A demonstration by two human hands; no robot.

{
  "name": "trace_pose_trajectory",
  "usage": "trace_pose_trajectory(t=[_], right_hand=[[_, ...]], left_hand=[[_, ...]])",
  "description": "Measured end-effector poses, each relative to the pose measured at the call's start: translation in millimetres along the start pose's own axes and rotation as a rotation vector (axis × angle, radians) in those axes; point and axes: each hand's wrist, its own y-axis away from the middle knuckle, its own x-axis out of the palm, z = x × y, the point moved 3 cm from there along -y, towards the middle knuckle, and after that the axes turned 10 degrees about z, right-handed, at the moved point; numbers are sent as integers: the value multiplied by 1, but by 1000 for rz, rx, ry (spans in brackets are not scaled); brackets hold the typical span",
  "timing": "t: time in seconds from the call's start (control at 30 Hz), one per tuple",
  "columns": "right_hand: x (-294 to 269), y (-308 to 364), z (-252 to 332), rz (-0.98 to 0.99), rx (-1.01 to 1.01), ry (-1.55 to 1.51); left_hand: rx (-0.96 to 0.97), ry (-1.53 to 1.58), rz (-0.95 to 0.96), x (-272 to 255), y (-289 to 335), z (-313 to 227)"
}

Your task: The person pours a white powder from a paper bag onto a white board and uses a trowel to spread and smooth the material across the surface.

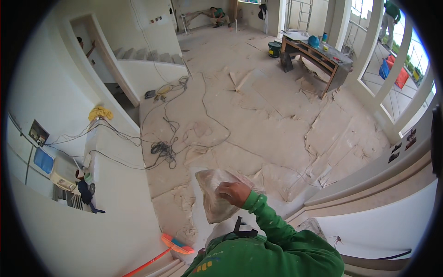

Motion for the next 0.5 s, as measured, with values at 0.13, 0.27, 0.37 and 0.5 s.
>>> trace_pose_trajectory(t=[0.13, 0.27, 0.37, 0.5], right_hand=[[-57, -35, -57, -2, 65, 75], [-94, -70, -132, -17, -11, 188], [-125, -103, -199, 22, -96, 216], [-176, -155, -271, 164, -34, 294]], left_hand=[[5, -24, -33, -1, -40, -70], [98, 177, -177, -43, -113, -180], [332, 304, -430, -73, -171, -330], [842, 145, -484, -66, -205, -618]])
